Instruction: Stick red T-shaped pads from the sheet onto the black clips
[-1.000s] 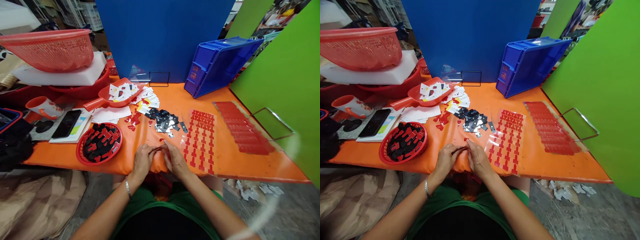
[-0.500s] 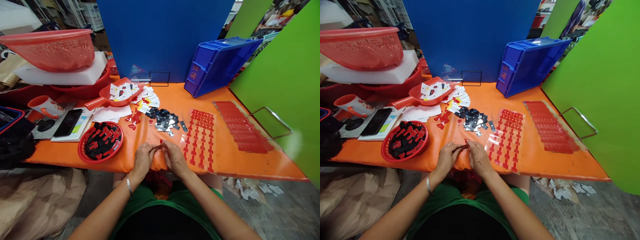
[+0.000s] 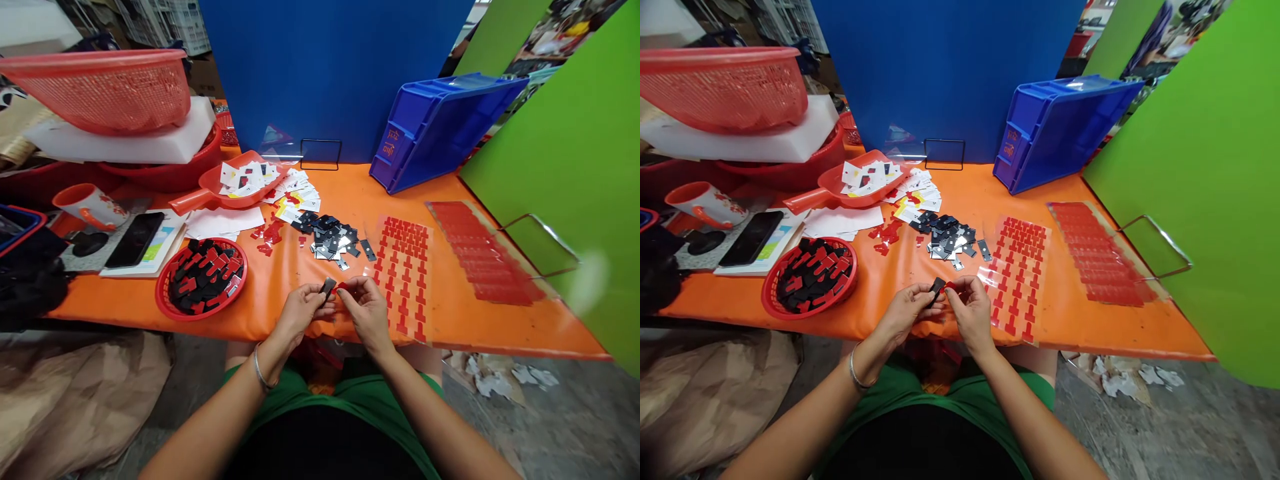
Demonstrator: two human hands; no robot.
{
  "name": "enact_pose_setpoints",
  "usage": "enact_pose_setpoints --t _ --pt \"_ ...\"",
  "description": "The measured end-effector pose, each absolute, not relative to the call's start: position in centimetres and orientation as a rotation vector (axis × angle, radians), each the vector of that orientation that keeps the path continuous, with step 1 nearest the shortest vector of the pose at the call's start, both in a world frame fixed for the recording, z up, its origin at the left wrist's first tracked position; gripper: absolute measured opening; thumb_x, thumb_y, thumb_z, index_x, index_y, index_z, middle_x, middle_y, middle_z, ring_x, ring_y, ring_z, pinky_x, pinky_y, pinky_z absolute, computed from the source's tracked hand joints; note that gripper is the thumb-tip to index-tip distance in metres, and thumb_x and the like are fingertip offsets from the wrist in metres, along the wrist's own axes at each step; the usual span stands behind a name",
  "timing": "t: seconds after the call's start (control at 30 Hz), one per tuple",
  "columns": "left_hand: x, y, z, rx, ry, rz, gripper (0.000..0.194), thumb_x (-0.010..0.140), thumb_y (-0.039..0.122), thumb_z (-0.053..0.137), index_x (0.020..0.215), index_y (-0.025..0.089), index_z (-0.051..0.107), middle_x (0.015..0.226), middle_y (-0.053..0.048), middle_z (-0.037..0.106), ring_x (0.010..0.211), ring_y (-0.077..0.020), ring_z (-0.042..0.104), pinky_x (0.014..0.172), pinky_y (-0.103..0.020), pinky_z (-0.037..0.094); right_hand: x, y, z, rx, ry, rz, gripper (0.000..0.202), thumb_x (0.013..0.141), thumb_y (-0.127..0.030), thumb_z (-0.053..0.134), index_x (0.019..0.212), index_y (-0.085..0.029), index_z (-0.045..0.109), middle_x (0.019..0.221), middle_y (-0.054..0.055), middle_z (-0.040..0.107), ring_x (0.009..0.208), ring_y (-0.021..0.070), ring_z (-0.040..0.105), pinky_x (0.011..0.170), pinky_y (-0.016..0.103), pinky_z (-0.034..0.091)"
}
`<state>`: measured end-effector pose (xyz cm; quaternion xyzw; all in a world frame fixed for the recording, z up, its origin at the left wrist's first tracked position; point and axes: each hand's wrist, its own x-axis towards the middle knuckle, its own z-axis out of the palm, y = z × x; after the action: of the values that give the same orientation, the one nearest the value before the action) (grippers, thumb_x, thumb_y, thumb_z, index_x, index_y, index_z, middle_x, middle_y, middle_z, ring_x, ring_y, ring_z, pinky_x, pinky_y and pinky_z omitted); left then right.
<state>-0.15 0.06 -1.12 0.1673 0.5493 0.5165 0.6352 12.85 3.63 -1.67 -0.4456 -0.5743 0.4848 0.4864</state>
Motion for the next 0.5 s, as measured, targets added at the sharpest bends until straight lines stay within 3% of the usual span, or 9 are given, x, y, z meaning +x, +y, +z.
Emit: enact_pose_setpoints --t 0.17,0.5 --pt "-0.2 0.2 -1.2 0.31 1.19 1.192 0.016 0.079 0.0 0.057 0.091 0.01 0.06 0.078 -0.008 0.072 0.065 -0.0149 0.07 0.065 -0.025 0.058 12.3 3.5 -2.6 -1.133 -1.407 1.262 0.017 0.075 -0.031 0.065 0.084 -0.023 0.053 0.078 0.001 0.06 0.064 0.0147 0.058 0.057 0.028 0.05" --pt "0.0 0.2 -1.2 0.333 1.17 1.2 0.018 0.079 0.0 0.056 0.092 0.009 0.063 0.075 -0.008 0.072 0.061 -0.0131 0.069 0.062 -0.02 0.056 11.8 3.5 -3.5 -1.16 -1.401 1.235 0.016 0.074 -0.028 0.064 0.082 -0.022 0.053 0.075 -0.001 0.058 0.057 0.0119 0.052 0.051 0.025 0.046"
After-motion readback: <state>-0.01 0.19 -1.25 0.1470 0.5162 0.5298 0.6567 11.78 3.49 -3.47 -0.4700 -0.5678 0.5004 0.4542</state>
